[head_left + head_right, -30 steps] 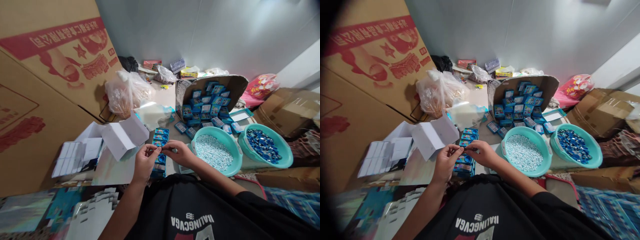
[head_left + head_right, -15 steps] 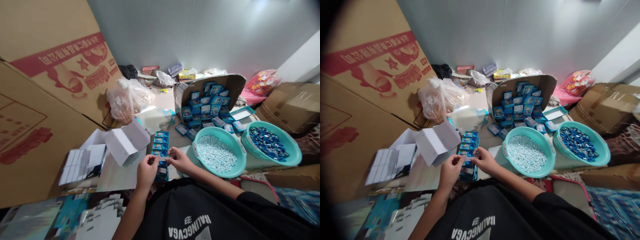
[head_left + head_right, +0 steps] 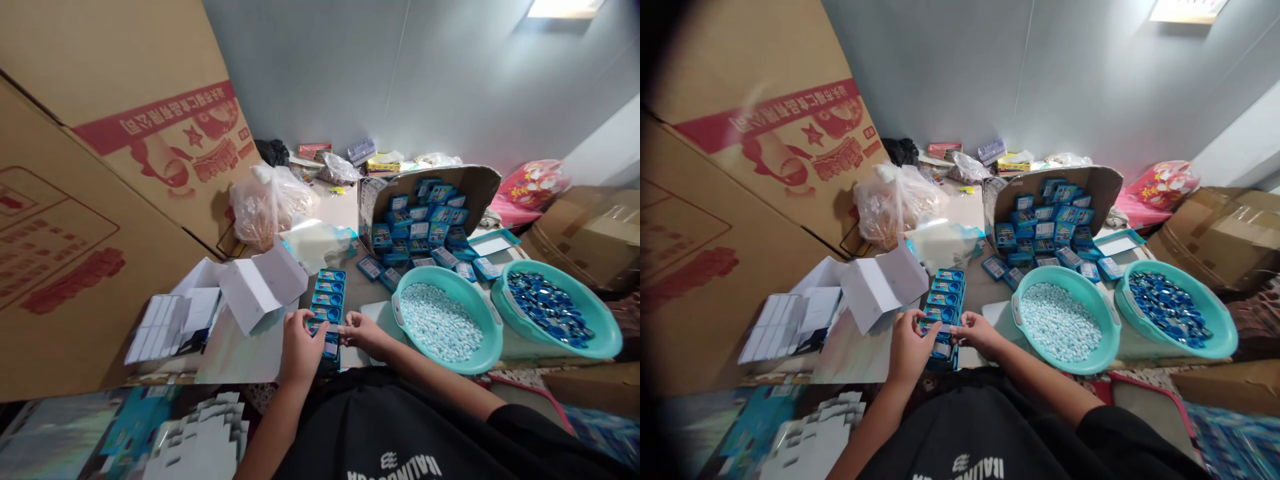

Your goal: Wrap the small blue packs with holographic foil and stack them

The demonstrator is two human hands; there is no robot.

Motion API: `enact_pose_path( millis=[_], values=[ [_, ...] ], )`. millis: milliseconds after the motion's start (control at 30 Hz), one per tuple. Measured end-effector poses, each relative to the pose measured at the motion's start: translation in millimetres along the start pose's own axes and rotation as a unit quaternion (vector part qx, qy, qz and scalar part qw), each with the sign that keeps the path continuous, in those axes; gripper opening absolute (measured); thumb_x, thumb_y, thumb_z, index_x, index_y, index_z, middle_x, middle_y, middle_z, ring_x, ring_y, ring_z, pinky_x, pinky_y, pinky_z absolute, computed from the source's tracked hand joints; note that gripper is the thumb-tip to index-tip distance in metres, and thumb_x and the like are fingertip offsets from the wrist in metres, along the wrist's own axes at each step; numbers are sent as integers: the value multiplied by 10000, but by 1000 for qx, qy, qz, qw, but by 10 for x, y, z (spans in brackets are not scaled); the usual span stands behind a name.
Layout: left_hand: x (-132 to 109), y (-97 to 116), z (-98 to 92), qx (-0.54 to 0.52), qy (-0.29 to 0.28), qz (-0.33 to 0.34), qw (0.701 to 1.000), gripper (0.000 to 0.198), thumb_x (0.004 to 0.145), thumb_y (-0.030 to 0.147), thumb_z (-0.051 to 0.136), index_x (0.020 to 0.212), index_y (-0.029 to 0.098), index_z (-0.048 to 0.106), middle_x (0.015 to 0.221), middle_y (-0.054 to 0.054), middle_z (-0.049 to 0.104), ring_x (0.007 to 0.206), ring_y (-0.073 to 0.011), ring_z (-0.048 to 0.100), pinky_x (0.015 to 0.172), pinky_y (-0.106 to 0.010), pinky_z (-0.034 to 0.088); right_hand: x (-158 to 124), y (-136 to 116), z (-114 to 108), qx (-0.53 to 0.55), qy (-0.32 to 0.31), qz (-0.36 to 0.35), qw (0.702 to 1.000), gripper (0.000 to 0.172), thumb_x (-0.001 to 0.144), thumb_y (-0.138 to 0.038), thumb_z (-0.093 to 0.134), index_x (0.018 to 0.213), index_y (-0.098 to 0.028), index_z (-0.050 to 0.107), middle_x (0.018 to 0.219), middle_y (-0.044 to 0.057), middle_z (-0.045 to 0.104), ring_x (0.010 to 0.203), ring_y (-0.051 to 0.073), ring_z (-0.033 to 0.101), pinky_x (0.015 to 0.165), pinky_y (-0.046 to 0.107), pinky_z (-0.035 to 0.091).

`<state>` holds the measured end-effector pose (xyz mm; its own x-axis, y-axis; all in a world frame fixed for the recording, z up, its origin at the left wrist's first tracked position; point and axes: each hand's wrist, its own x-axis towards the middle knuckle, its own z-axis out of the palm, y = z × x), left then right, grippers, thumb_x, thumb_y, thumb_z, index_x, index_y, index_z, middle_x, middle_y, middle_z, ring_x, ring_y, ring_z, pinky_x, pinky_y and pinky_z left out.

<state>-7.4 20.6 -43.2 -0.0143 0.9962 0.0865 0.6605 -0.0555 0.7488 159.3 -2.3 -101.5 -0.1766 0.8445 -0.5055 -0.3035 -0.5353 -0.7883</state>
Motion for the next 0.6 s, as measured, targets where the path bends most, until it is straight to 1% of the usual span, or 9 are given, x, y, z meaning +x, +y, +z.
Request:
enact_pose_path(
  millis=[67, 133, 200, 300, 367, 433, 500, 567, 600],
  values=[
    [52, -52, -12, -8, 1, -3, 1000, 268, 689, 330, 709, 887, 203, 580, 772, 13, 517, 620, -147, 510, 663, -300, 467, 63, 167, 3, 18, 32, 57, 998, 661, 476, -651, 828, 695, -224, 375, 460, -101, 484, 402, 83, 478, 432, 189, 303],
    [129, -139, -42, -29, -51, -24, 998, 265, 667, 333, 718, 854, 202, 584, 710, 38, 482, 587, -138, 500, 616, -282, 457, 106, 298, 20, 25, 39, 81, 996, 679, 470, -737, 776, 671, -220, 383, 430, -112, 418, 353, 55, 375, 403, 182, 236],
    [234, -264, -79, -67, -89, -53, 992, 263, 682, 351, 697, 867, 194, 592, 684, 44, 489, 590, -137, 534, 597, -266, 462, 120, 356, 23, 36, 44, 81, 995, 693, 449, -746, 779, 652, -217, 381, 441, -105, 419, 364, 43, 346, 405, 176, 222],
    [450, -487, -108, -93, -51, -92, 990, 291, 780, 346, 570, 1007, 166, 595, 759, 7, 550, 659, -156, 603, 659, -294, 507, 85, 313, -33, 57, 91, 51, 993, 711, 433, -725, 799, 644, -221, 343, 478, -90, 455, 392, 42, 359, 405, 167, 199],
    [617, -629, -76, -76, -15, -93, 993, 353, 769, 281, 567, 1103, 169, 595, 900, -50, 594, 821, -201, 633, 793, -356, 516, 34, 236, -94, 73, 129, 18, 989, 713, 460, -720, 791, 651, -222, 317, 516, -92, 462, 412, 35, 355, 413, 164, 206],
    [776, -759, 6, 15, -27, -48, 998, 519, 698, 215, 650, 1213, 213, 589, 1147, -113, 588, 1092, -277, 574, 976, -435, 441, -18, 142, -145, 84, 156, -11, 984, 698, 483, -683, 806, 660, -218, 316, 547, -98, 458, 438, 31, 359, 432, 160, 229],
    [908, -880, 116, 161, -58, -1, 985, 690, 654, 195, 717, 1321, 246, 546, 1373, -151, 489, 1292, -345, 427, 1096, -506, 306, -55, 33, -171, 77, 175, -42, 981, 660, 502, -621, 834, 665, -216, 339, 550, -98, 452, 453, 39, 373, 441, 167, 240],
    [1004, -994, 214, 265, -83, 12, 961, 709, 683, 231, 722, 1363, 220, 523, 1430, -190, 450, 1327, -384, 382, 1111, -566, 240, -74, -91, -179, 38, 191, -89, 977, 609, 532, -587, 837, 657, -217, 369, 537, -93, 447, 453, 57, 382, 442, 189, 255],
    [1039, -1047, 245, 275, -90, 7, 957, 657, 703, 236, 706, 1340, 196, 550, 1397, -211, 483, 1303, -395, 408, 1096, -588, 242, -80, -156, -181, 7, 202, -116, 973, 587, 547, -581, 831, 647, -218, 381, 531, -87, 446, 456, 68, 389, 448, 203, 271]
  ],
)
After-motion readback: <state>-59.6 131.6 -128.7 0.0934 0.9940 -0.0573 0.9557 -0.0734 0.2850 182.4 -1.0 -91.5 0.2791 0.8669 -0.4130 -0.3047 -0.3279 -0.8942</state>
